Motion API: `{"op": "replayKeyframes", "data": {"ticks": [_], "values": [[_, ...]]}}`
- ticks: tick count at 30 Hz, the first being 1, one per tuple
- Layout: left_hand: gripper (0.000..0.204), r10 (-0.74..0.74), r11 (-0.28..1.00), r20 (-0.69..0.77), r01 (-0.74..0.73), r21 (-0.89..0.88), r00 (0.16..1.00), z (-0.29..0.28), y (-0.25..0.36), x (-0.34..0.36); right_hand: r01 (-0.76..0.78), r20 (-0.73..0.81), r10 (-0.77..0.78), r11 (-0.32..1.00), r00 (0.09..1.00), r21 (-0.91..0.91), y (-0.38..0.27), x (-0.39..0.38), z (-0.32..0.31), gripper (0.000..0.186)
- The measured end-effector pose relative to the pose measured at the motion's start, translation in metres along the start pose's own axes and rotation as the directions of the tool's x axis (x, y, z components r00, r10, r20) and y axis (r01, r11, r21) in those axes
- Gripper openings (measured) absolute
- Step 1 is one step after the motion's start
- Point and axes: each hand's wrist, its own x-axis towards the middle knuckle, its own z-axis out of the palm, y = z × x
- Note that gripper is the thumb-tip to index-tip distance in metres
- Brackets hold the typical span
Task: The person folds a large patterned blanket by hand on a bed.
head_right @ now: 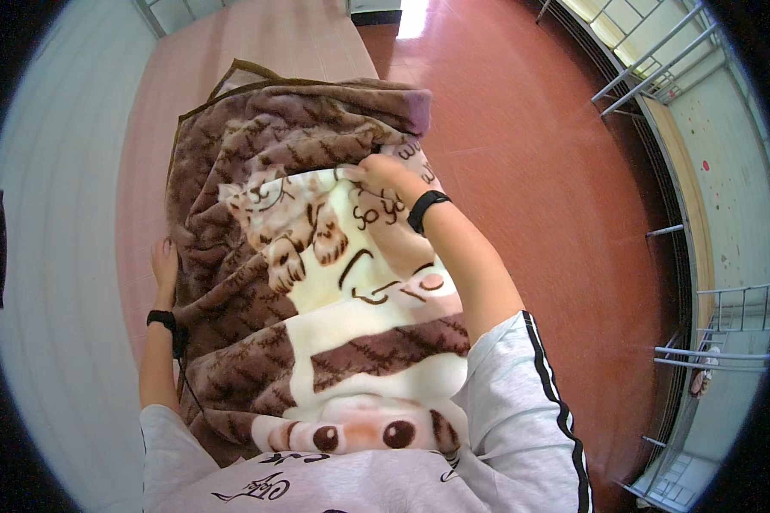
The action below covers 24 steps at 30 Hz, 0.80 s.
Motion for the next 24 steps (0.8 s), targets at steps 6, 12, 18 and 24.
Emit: {"op": "replayKeyframes", "data": {"ticks": [6, 12, 18, 24], "values": [[0.055, 0.362, 0.831, 0.193, -0.409, 0.376, 0.912, 0.016, 0.093, 0.013, -0.126, -0.221, 0.078, 0.969, 0.972, -0.212, 0.022, -0.005, -0.003, 0.04], [0.024, 0.222, 0.897, 0.113, -0.248, 0.365, 0.969, 0.039, 0.089, 0.046, -0.034, -0.041, 0.013, 0.813, 0.999, -0.581, -0.002, 0.011, 0.003, 0.011], [0.031, -0.062, 0.987, -0.044, 0.055, -0.148, 0.997, 0.004, 0.113, 0.086, -0.195, -0.471, 0.053, 0.946, 0.881, -0.258, 0.008, 0.017, 0.001, 0.012], [0.062, 0.046, 0.939, 0.382, 0.091, -0.332, 0.923, 0.051, 0.083, 0.045, -0.036, -0.49, 0.164, 0.965, 0.856, 0.259, 0.023, 0.009, 0.016, 0.023]]}}
